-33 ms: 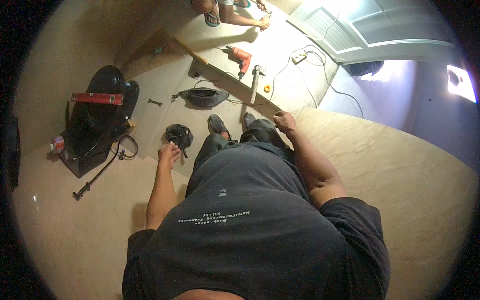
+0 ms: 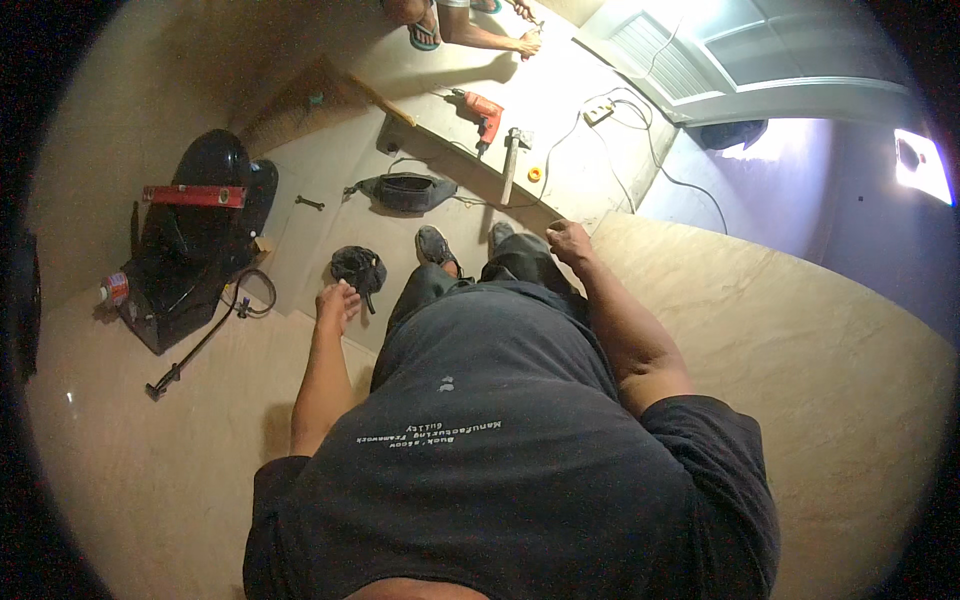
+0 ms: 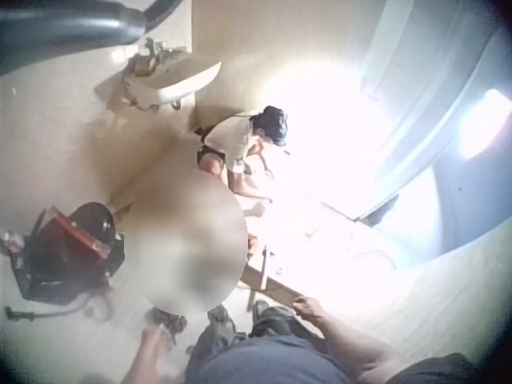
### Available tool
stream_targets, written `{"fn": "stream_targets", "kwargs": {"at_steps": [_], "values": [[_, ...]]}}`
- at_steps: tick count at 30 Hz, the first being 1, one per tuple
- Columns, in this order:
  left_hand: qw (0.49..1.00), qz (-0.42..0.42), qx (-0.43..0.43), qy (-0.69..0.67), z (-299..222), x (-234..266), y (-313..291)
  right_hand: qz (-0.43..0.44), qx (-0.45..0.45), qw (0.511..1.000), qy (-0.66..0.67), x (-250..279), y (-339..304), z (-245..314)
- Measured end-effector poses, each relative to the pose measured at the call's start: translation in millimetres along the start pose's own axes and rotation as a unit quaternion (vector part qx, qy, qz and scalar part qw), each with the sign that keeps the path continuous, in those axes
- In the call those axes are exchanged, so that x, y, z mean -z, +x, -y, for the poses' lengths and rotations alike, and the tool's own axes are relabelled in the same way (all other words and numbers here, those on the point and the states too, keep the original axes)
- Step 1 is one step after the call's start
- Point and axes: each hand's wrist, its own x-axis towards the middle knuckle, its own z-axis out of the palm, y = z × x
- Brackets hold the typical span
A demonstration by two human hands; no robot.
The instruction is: The person uses a hammer and a tool to work on a wall opening, then assembles a bidet attachment by connecting a hose and brass fitting.
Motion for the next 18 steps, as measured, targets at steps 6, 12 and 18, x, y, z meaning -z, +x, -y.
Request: {"fn": "stream_targets", "kwargs": {"at_steps": [6,12,18], "values": [[1.0,-0.008,-0.007,0.01,-8,-16,-2,0.007,0.0,1.0,-0.025,9,6,-21],[0.999,-0.043,-0.009,-0.008,18,-27,-15,-0.016,0.003,1.0,0.001,40,28,-19],[0.997,-0.011,0.003,0.075,30,-90,-44,-0.03,0.002,1.0,-0.004,101,94,-78]]}}
